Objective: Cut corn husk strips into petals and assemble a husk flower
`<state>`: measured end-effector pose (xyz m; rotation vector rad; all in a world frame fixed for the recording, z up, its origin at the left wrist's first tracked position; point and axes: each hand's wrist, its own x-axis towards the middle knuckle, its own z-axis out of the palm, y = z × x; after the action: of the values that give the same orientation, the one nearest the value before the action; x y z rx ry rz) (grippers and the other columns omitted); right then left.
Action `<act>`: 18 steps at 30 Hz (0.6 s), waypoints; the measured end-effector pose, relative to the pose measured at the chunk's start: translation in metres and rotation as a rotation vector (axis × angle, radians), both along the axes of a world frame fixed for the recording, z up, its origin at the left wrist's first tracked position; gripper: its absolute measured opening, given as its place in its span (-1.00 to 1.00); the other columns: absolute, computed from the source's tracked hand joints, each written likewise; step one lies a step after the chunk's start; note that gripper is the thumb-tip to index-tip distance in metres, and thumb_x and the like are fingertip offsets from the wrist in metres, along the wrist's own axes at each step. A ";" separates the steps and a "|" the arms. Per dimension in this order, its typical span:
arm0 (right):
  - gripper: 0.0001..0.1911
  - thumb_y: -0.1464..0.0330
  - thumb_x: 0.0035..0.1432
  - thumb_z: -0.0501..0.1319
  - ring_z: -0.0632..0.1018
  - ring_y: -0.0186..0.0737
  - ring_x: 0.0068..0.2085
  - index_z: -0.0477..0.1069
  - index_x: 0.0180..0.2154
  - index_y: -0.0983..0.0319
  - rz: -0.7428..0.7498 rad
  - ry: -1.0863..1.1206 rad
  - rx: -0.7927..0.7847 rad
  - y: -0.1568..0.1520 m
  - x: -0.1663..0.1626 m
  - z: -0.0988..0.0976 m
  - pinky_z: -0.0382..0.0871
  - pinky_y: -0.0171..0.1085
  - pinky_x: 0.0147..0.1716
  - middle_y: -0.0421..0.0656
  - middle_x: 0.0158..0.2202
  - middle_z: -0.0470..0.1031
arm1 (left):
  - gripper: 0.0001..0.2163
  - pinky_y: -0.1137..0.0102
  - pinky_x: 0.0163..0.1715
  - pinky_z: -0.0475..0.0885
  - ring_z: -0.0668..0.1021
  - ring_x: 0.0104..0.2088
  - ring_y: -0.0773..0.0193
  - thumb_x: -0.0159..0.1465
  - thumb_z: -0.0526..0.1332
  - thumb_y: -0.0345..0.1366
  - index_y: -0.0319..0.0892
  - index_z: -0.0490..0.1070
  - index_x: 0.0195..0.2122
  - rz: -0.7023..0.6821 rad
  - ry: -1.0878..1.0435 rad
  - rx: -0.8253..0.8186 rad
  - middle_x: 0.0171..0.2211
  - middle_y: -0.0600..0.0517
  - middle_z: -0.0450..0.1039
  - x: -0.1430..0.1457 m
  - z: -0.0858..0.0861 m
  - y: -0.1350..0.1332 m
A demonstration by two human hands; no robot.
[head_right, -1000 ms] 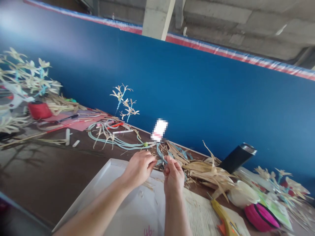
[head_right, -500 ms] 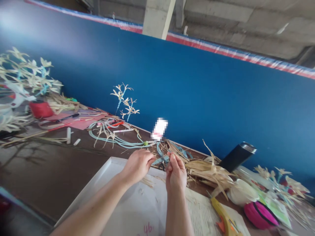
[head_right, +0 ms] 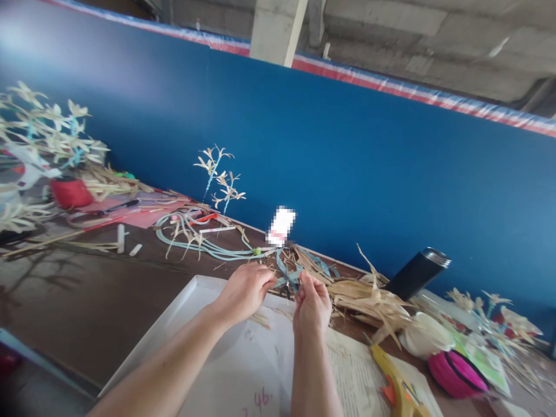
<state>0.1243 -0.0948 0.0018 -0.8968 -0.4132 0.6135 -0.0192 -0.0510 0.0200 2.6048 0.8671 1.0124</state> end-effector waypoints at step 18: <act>-0.68 0.25 -0.15 0.38 0.26 -0.55 -0.62 0.52 -0.29 0.25 0.222 -0.090 -0.154 -0.003 -0.011 0.002 0.08 -0.51 -0.74 -0.10 -0.21 0.52 | -0.81 0.44 -0.42 0.17 0.42 -0.40 0.31 0.25 0.06 -0.30 -0.15 0.40 -0.45 0.043 -0.058 -0.073 -0.45 0.05 0.42 -0.001 0.000 0.000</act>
<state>0.1138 -0.0973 0.0037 -1.0359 -0.5567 0.8188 -0.0204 -0.0512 0.0200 2.4942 0.9316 1.0425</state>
